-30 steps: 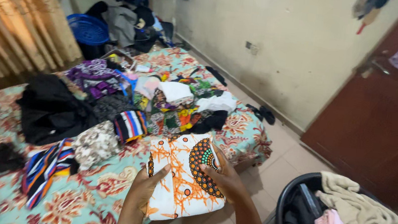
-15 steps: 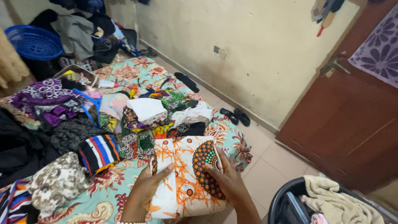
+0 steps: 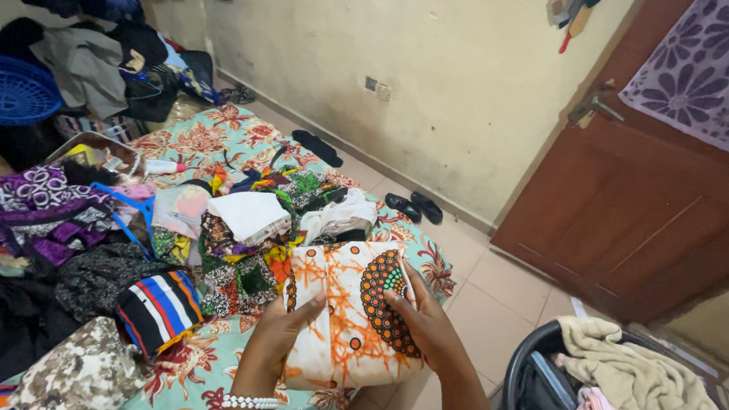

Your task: The person takes several items of clothing from a shelf, places them on a bed, and smooths them out by hand.

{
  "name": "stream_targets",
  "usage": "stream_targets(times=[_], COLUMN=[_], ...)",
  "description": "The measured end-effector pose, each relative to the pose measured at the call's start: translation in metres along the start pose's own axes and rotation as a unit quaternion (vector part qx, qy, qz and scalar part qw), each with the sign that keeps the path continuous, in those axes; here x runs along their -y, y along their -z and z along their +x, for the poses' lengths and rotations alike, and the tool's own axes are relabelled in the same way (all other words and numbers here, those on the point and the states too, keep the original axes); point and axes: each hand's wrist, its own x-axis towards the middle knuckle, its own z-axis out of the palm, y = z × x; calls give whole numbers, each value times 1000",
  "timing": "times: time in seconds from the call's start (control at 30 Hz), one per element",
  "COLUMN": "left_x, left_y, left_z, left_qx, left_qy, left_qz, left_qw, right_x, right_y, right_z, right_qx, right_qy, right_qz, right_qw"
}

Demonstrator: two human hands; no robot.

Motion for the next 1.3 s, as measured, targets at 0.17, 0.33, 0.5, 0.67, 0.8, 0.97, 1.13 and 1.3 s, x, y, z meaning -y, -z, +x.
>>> stream_targets(times=[0.17,0.33,0.5,0.67,0.8,0.97,1.13,1.3], left_x=[1,9,10,10,14,16,18,28], left_y=[-3,-9,-25,-45,-65,-93,-117,-133], left_z=[15,38,56,83,112,140,161,171], left_qx=[18,55,77,57,29,37,24,11], left_qy=[2,9,21,28,47,35,24,2], left_qz=[-13,-29,-51,-37,-16,-60,-57,-75], left_qw=[1000,998,996,997,998,997,998,997], right_x=[-7,-22,-29,-12,10,29,39,41], right_y=[7,27,51,67,82,107,132,151], right_z=[11,22,43,67,85,113,138,159], right_qx=[-34,-53,-57,-70,-61,-36,-2,15], right_qy=[-20,-9,33,6,-54,-32,-4,-41], right_qz=[-25,-34,-74,-107,-22,-46,-48,-40], right_qw=[999,998,995,992,996,998,999,998])
